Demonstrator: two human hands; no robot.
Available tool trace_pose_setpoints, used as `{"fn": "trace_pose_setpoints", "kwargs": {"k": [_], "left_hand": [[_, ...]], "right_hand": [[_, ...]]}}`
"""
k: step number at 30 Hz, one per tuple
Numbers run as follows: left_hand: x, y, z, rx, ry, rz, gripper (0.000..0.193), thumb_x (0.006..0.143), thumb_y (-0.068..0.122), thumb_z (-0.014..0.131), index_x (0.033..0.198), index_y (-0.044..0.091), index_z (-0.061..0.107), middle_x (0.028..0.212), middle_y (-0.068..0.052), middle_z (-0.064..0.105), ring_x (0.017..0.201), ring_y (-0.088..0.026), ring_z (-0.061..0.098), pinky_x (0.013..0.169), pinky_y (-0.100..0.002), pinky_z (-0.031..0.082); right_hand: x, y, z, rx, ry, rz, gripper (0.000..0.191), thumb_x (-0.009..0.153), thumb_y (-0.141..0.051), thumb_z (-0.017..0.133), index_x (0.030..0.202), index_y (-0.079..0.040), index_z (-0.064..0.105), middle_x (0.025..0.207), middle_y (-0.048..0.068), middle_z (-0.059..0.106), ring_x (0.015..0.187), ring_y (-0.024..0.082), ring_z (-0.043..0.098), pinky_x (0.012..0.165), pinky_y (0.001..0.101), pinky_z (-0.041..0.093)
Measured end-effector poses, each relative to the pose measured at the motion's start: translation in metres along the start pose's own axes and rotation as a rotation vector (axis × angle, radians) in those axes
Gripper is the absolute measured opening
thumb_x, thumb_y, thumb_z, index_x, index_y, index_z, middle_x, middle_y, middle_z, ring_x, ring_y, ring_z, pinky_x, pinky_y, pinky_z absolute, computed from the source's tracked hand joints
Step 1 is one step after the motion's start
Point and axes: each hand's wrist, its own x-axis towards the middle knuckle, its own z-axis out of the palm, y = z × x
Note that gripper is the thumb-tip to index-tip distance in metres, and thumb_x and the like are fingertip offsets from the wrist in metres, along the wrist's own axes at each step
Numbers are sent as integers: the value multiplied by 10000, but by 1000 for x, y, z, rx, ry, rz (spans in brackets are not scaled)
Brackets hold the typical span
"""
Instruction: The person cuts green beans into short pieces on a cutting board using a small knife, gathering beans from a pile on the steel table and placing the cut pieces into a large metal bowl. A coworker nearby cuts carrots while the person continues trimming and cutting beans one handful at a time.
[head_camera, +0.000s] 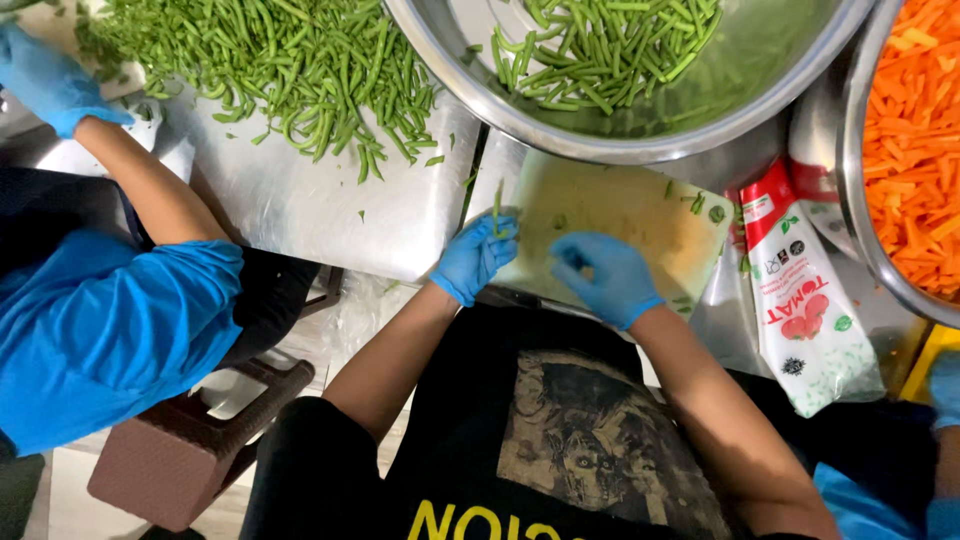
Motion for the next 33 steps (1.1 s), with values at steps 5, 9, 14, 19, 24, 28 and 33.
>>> {"fn": "trace_pose_setpoints", "kwargs": {"k": [5,9,14,19,24,28,33], "left_hand": [[0,0,-1,-208,-236,11,285,1179,35,539,1423,-109,570,1115,-108,670,983,-203,680,838,-304,557],[0,-2,7,307,307,52,285,1012,158,605,1276,49,590,1104,-89,708,904,-215,720,777,-353,608],[6,-6,21,482,369,67,299,1012,184,645,1283,60,627,1093,-99,724,882,-172,729,742,-329,601],[13,-2,11,243,166,34,260,1066,135,629,1295,13,627,1069,-93,711,733,-129,620,660,-268,527],[13,13,7,9,32,10,259,1092,102,574,1326,-3,612,1023,-86,699,733,-130,607,671,-267,505],[9,22,15,202,216,9,312,1021,130,569,1321,47,598,1073,-63,711,902,-157,689,709,-276,537],[-5,18,35,343,211,44,258,999,106,630,1243,23,627,1143,-84,736,1003,-197,717,809,-334,590]], "right_hand": [[-12,35,51,-434,-475,-47,266,937,-315,618,1161,-188,683,1181,113,691,1081,362,665,898,490,539],[-13,48,66,-385,-544,-36,281,905,-265,593,1160,-203,692,1179,140,680,1075,384,654,897,500,529],[-9,42,64,-415,-518,41,243,945,-290,554,1109,-146,662,1178,176,673,1082,405,648,894,526,517],[-14,47,64,-387,-551,49,233,917,-197,552,1105,-136,676,1193,171,677,1110,400,642,929,502,517],[-14,51,62,-251,-531,-3,296,890,-168,564,1155,-143,695,1209,167,670,1137,393,626,972,476,501],[-6,42,55,-356,-665,71,333,846,-166,590,1159,-175,703,1244,145,656,1177,382,611,995,477,487],[-1,42,47,-361,-734,101,270,837,-165,591,1091,-142,681,1198,153,676,1144,387,625,962,476,501]]}}
